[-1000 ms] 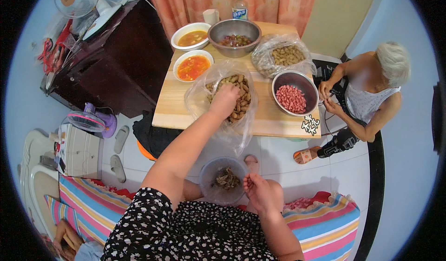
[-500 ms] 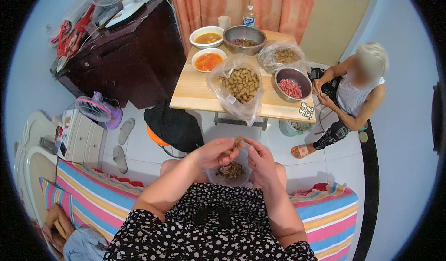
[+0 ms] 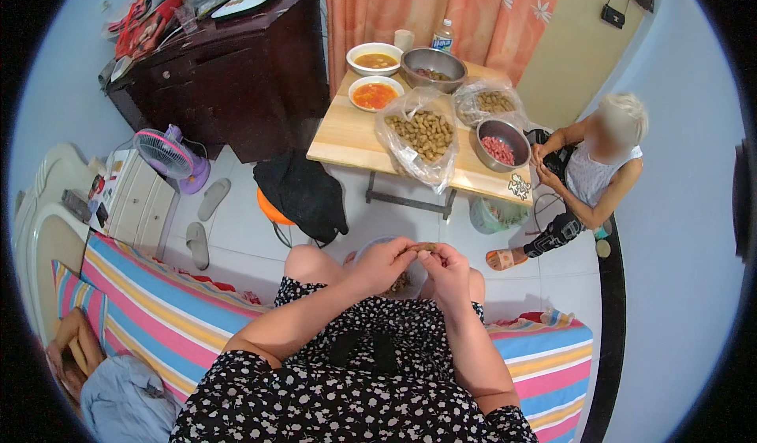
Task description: The person sits on the floor and manually peels peanuts, removing the shells and placing the kernels into a metal bowl. They handle the peanuts one by one, separating the edible parts from the waste shells which are discarded into a basket.
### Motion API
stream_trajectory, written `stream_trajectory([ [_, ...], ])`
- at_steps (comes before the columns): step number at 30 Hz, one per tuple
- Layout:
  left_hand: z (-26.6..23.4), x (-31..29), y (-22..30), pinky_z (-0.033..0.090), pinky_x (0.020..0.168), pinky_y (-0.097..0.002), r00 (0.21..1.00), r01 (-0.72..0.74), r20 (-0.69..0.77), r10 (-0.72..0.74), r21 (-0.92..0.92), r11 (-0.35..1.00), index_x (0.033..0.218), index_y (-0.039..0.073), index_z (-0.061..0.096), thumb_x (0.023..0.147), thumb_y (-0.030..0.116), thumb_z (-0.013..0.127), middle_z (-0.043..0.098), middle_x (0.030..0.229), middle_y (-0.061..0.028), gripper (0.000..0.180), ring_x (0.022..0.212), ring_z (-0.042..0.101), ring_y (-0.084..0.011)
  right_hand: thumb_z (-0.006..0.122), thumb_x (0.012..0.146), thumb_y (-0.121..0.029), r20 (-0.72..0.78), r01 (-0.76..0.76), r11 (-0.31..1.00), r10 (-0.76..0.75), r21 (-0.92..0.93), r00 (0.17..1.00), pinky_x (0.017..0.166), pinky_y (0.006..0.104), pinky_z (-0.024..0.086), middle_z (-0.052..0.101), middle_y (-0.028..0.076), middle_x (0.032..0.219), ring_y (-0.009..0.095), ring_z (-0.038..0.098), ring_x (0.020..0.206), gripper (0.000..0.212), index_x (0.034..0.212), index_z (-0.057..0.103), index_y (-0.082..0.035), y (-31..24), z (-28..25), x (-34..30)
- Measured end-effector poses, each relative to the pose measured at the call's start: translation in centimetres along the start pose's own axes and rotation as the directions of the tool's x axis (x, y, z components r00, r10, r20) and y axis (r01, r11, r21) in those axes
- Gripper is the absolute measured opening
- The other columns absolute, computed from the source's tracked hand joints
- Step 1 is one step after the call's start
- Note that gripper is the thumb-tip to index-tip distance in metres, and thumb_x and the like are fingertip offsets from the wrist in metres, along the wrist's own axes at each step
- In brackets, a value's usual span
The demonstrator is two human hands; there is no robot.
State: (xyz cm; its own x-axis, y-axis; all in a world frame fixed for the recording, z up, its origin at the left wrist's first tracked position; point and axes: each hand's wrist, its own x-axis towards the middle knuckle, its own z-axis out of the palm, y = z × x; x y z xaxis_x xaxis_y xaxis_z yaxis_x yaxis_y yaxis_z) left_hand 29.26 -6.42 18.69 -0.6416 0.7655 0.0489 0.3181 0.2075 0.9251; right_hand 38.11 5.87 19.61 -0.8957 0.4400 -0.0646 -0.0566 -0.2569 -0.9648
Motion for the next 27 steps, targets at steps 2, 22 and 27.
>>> stream_trajectory([
  [2, 0.3, -0.3, 0.2, 0.044, 0.071, -0.0306, 0.999, 0.010, -0.039, -0.009, 0.006, 1.000, 0.102, 0.001, 0.054, 0.086, 0.014, 0.049, 0.061, 0.088, -0.0111, 0.021, 0.080, 0.057, -0.0191, 0.059, 0.080, -0.004, -0.035, 0.015, 0.999, -0.016, -0.038, 0.999, 0.050, 0.0160, 0.030, 0.045, -0.008, 0.064, 0.001, 0.036, 0.057, 0.014, 0.093, 0.064, 0.001, 0.0, 0.3, -0.4],
  [22, 2.5, -1.2, 1.9, 0.042, 0.057, -0.0276, 0.992, 0.059, -0.100, -0.075, -0.148, 0.987, 0.087, 0.002, 0.058, 0.087, 0.021, 0.050, 0.057, 0.065, -0.0058, 0.021, 0.061, 0.053, -0.0139, 0.056, 0.083, -0.013, -0.174, 0.193, 0.907, -0.273, -0.374, 0.946, 0.052, 0.0200, 0.036, 0.051, -0.002, 0.063, 0.005, 0.044, 0.060, 0.015, 0.074, 0.058, -0.001, 1.9, -1.0, -0.9],
  [27, 3.5, -0.6, -0.8, 0.042, 0.061, -0.0240, 0.987, 0.121, -0.070, -0.143, -0.249, 0.961, 0.084, 0.000, 0.057, 0.087, 0.018, 0.052, 0.058, 0.072, -0.0041, 0.019, 0.068, 0.053, -0.0099, 0.055, 0.084, -0.017, -0.087, 0.296, 0.790, -0.400, -0.537, 0.912, 0.049, 0.0191, 0.035, 0.050, -0.003, 0.062, 0.006, 0.044, 0.058, 0.017, 0.075, 0.058, -0.003, 1.9, -1.1, -0.6],
])
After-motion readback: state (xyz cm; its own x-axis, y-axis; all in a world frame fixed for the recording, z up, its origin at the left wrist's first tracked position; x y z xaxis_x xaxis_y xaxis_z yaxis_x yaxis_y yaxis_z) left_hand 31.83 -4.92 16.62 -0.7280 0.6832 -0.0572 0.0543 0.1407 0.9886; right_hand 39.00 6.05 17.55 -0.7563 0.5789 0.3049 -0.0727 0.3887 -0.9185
